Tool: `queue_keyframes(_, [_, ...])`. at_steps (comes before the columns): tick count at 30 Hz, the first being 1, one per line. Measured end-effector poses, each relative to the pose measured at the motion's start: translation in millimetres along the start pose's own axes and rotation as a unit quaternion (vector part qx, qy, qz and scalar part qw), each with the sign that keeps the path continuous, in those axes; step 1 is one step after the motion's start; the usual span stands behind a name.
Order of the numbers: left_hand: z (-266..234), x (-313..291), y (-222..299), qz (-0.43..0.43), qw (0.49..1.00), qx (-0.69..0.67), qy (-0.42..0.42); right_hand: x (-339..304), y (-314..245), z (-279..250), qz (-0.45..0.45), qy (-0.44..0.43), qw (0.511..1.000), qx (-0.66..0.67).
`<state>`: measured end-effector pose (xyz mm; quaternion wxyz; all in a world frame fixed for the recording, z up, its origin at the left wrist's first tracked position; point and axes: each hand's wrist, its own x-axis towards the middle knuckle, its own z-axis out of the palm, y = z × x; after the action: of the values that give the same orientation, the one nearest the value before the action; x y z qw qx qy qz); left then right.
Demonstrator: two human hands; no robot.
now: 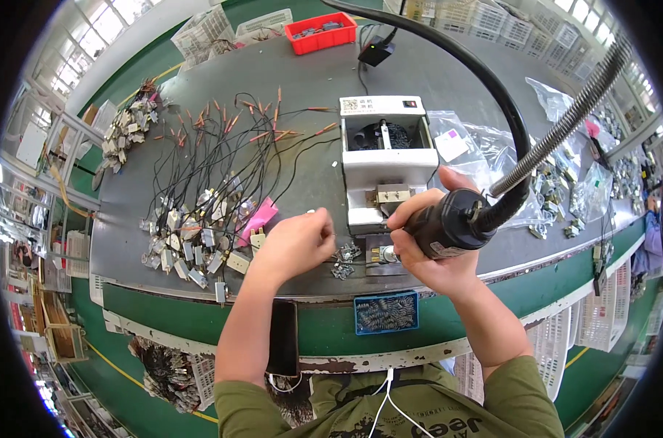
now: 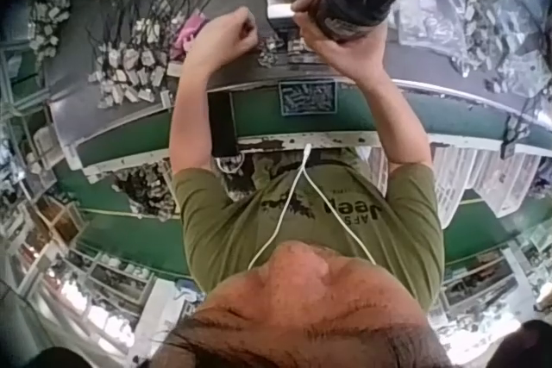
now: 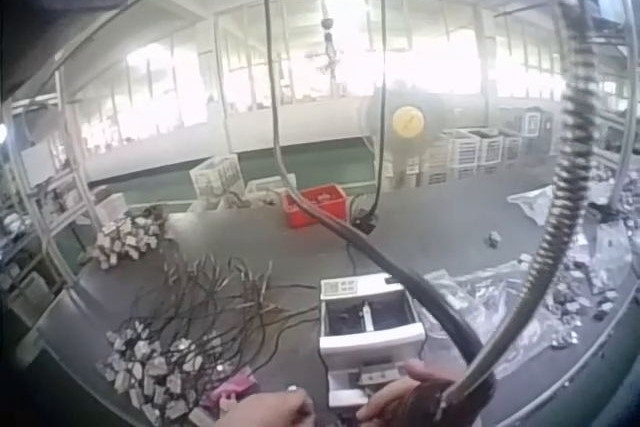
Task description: Assembling wire harnesses to circuit boards using a power assembly tool on a factory production line.
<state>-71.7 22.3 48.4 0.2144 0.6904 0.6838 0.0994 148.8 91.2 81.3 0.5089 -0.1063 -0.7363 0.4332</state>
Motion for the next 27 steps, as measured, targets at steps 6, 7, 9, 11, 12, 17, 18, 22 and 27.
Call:
queue_keyframes(6, [12.0, -28.8, 27.5, 0.1, 0.957, -0.208, 0.178, 0.6, -2.7, -1.4, 0.037, 0.005, 0.999, 0.022])
queue_keyframes(7, [22.5, -28.0, 32.4, 0.131, 0.955, -0.152, 0.22, 1.5, -2.8, -3.4, 0.021, -0.001, 1.0, -0.006])
queue_keyframes(9, [31.6, -26.1, 41.3, 0.152, 0.953, -0.107, 0.239, 3.0, -3.5, -1.9, 0.003, -0.007, 0.999, -0.04])
queue_keyframes(11, [41.4, -23.0, 45.0, 0.179, 0.948, -0.049, 0.258, 3.2, -2.3, -0.5, 0.0, 0.004, 0.999, -0.034])
queue_keyframes(12, [46.3, -22.4, 45.9, 0.179, 0.948, -0.049, 0.259, 2.2, -0.7, -0.9, -0.001, 0.004, 0.999, -0.034])
queue_keyframes(17, [58.9, -21.6, 50.9, 0.174, 0.951, -0.024, 0.255, -3.5, 4.5, -3.7, 0.001, -0.003, 0.999, -0.041])
queue_keyframes(18, [59.5, -21.1, 52.0, 0.172, 0.95, -0.02, 0.26, -4.1, 4.5, -5.1, 0.006, -0.015, 0.999, -0.036])
queue_keyframes(22, [67.8, -18.3, 48.4, 0.157, 0.954, -0.042, 0.254, -2.4, 0.8, -6.0, 0.003, -0.025, 0.999, -0.025])
queue_keyframes(27, [76.7, -14.6, 40.6, 0.167, 0.953, -0.085, 0.237, -0.4, -0.8, -5.4, -0.009, -0.036, 0.999, -0.024])
